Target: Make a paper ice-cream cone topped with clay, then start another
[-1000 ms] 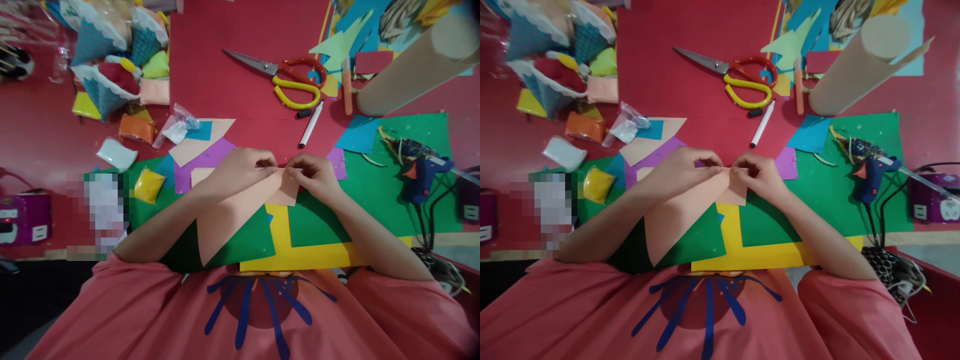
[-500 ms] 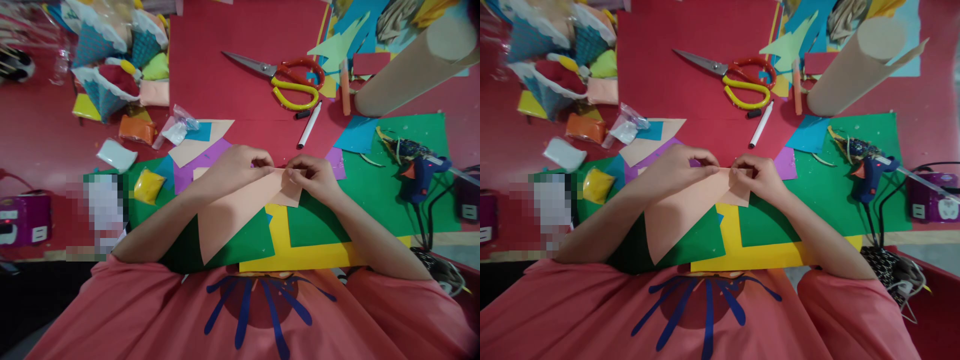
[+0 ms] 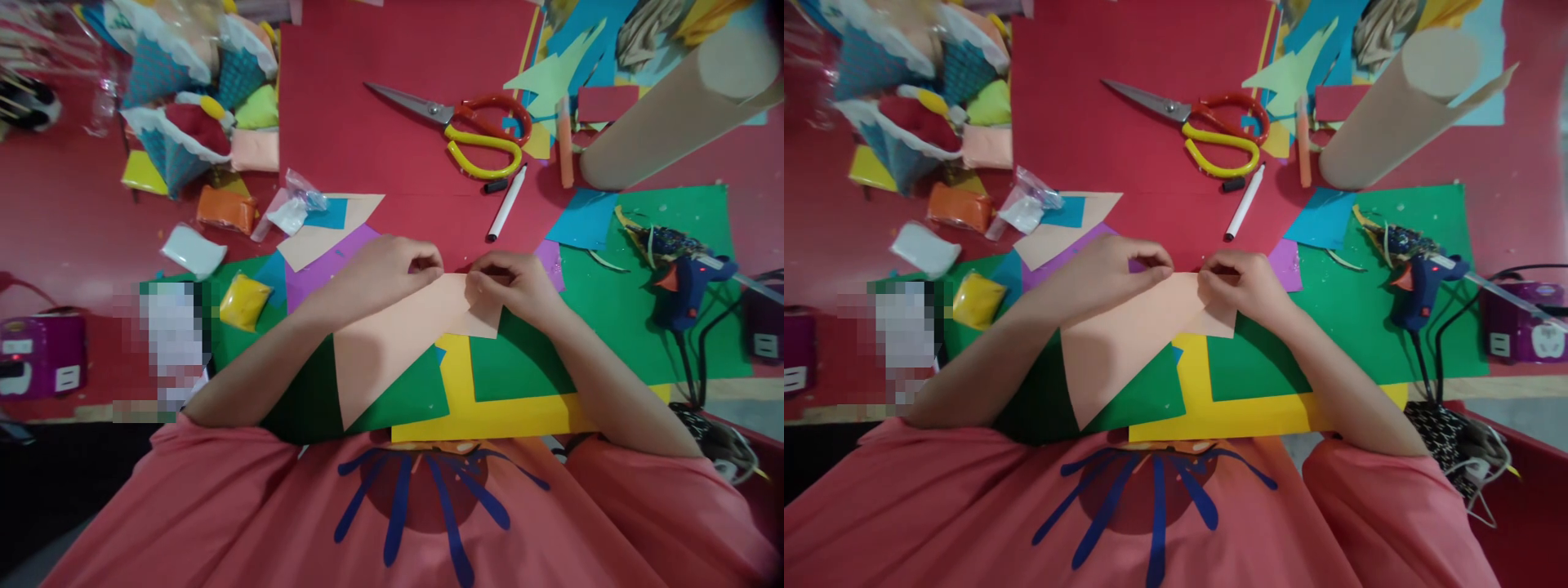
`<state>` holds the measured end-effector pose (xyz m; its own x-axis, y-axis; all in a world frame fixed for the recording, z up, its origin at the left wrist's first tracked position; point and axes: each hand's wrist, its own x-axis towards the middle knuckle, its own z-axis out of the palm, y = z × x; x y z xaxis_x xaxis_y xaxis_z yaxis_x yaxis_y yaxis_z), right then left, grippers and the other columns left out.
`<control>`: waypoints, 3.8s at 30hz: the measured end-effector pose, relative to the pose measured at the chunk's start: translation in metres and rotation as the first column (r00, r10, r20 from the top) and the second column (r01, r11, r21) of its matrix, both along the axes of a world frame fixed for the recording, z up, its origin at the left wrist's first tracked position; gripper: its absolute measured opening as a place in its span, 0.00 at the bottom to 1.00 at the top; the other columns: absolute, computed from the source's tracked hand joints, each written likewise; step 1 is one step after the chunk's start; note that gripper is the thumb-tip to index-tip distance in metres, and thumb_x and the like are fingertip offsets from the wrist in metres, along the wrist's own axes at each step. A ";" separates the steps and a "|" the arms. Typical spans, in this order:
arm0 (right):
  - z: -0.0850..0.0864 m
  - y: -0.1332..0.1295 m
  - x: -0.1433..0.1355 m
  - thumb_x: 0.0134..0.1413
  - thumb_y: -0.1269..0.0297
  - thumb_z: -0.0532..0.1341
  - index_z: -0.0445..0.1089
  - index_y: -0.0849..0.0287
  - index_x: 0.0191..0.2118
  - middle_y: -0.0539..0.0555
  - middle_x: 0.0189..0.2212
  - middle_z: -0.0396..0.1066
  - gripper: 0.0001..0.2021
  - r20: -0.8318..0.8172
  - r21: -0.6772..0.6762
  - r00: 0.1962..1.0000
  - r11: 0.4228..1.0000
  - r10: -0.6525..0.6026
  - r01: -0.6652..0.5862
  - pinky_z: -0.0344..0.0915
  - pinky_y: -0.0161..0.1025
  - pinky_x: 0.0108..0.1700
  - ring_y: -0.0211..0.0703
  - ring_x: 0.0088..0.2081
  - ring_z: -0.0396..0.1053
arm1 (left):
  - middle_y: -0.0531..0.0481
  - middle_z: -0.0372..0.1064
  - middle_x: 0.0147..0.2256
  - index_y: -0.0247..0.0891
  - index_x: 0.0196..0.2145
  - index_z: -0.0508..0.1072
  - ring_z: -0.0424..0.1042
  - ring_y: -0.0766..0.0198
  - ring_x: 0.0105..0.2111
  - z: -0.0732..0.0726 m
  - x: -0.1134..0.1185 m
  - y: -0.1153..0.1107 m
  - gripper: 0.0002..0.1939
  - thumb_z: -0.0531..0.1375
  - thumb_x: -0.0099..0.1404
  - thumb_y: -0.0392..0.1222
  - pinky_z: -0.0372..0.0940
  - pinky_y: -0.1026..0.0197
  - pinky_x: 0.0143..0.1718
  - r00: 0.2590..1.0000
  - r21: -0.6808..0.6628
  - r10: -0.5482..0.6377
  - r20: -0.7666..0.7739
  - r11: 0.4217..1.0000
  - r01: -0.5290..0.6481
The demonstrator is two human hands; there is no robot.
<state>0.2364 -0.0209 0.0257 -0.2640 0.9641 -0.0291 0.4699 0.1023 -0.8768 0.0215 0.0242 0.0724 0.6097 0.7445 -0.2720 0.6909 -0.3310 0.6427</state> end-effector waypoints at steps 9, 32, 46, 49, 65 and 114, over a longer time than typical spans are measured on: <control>-0.008 0.009 0.013 0.58 0.66 0.59 0.73 0.58 0.32 0.57 0.31 0.76 0.06 0.270 0.170 0.957 0.973 0.110 -0.159 0.66 0.44 0.40 0.47 0.36 0.71 | 0.37 0.57 0.66 0.37 0.66 0.59 0.58 0.48 0.67 -0.037 -0.009 -0.072 0.27 0.49 0.74 0.49 0.54 0.45 0.67 0.949 0.545 -0.225 -0.221 0.778 0.311; -0.024 -0.060 -0.024 0.69 0.61 0.48 0.43 0.63 0.72 0.61 0.70 0.51 0.30 0.671 0.256 0.738 0.913 0.069 -0.318 0.53 0.53 0.70 0.53 0.72 0.48 | 0.37 0.50 0.69 0.33 0.70 0.48 0.49 0.49 0.70 -0.068 -0.026 -0.084 0.38 0.47 0.72 0.60 0.43 0.45 0.71 0.964 0.524 -0.151 -0.218 0.815 0.246; -0.023 -0.062 -0.026 0.70 0.59 0.48 0.39 0.62 0.73 0.60 0.70 0.50 0.32 0.702 0.246 0.708 0.907 0.076 -0.341 0.52 0.52 0.70 0.53 0.72 0.48 | 0.34 0.53 0.68 0.31 0.68 0.53 0.52 0.48 0.69 -0.072 -0.037 -0.079 0.37 0.49 0.71 0.60 0.44 0.46 0.70 0.966 0.574 -0.175 -0.191 0.778 0.255; -0.023 -0.061 -0.026 0.70 0.59 0.48 0.41 0.63 0.73 0.61 0.70 0.51 0.31 0.702 0.252 0.708 0.906 0.070 -0.340 0.52 0.52 0.70 0.54 0.71 0.49 | 0.35 0.54 0.68 0.32 0.68 0.53 0.53 0.49 0.69 -0.072 -0.037 -0.078 0.37 0.48 0.71 0.60 0.44 0.46 0.70 0.965 0.571 -0.173 -0.195 0.780 0.255; -0.025 -0.062 -0.026 0.71 0.59 0.47 0.26 0.63 0.73 0.60 0.71 0.48 0.35 0.744 0.283 0.667 0.883 0.045 -0.375 0.48 0.50 0.70 0.53 0.72 0.48 | 0.30 0.52 0.67 0.34 0.67 0.56 0.52 0.41 0.69 -0.074 -0.036 -0.075 0.39 0.51 0.69 0.64 0.47 0.41 0.68 0.968 0.626 -0.147 -0.202 0.741 0.243; -0.023 -0.061 -0.027 0.71 0.60 0.45 0.28 0.65 0.73 0.62 0.72 0.45 0.34 0.742 0.236 0.664 0.892 0.092 -0.387 0.47 0.52 0.71 0.54 0.73 0.45 | 0.35 0.51 0.68 0.33 0.71 0.44 0.57 0.45 0.67 -0.071 -0.070 -0.078 0.37 0.47 0.73 0.56 0.49 0.42 0.67 0.973 0.552 0.100 -0.206 0.833 0.032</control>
